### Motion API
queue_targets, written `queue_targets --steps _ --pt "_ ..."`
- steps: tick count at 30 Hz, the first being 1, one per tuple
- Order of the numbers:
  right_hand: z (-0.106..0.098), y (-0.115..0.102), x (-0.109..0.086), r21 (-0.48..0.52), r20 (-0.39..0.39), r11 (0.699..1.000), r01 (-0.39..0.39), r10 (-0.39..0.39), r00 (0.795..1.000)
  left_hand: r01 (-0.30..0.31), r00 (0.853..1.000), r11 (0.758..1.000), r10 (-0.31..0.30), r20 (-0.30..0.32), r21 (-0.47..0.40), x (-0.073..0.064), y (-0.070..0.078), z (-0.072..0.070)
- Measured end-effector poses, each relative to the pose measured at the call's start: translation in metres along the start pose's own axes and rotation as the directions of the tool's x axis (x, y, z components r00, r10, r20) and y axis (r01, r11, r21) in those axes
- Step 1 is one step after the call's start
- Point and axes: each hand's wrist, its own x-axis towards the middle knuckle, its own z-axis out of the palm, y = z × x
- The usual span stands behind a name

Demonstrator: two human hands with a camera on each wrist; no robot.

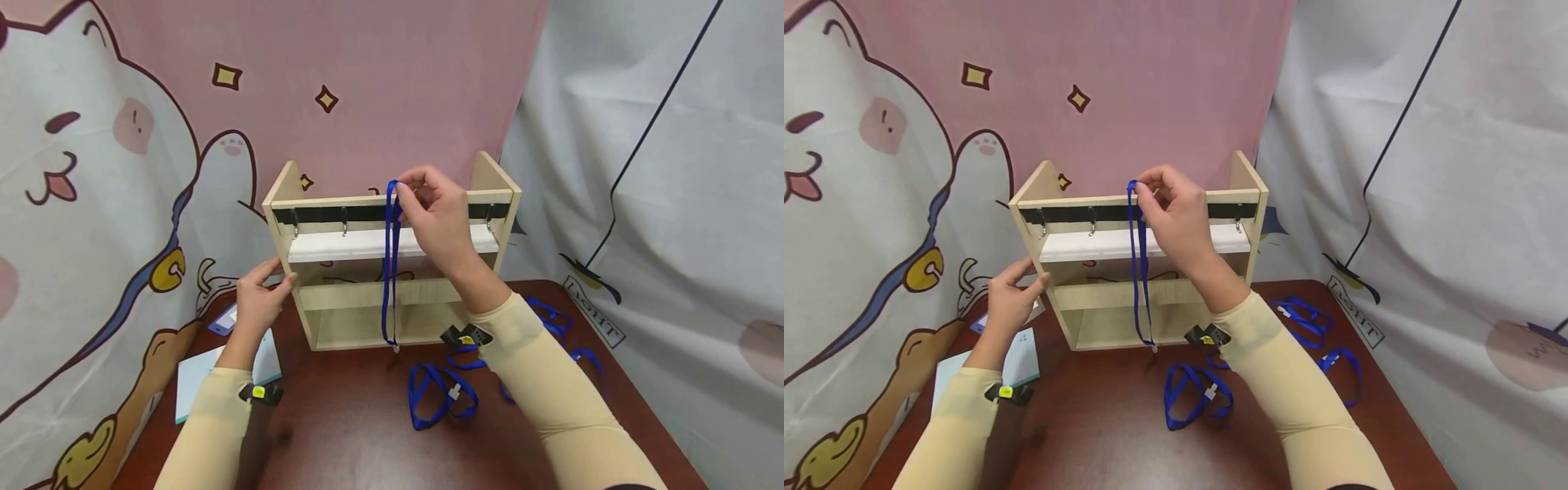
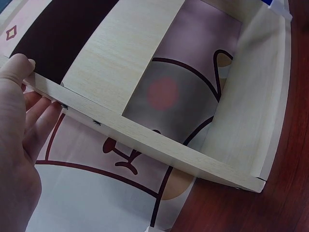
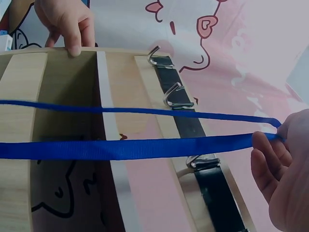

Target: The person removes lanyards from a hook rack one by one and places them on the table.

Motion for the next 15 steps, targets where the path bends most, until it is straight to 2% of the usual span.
queue_targets --steps 6,15 --pt "-0.0008 0.0033 -0.0027 -0.021 0.024 1.0 -0.017 0.018 1.0 -0.019 1.0 1.0 0.02 0.011 -0.017 0.0006 -0.0027 -0.0009" --pt "0.0077 0.0056 -0.008 0.016 0.054 1.0 -0.018 0.017 0.998 -0.013 1.0 1.0 0.013 0.015 -0.005 0.0018 -0.0045 -0.0014"
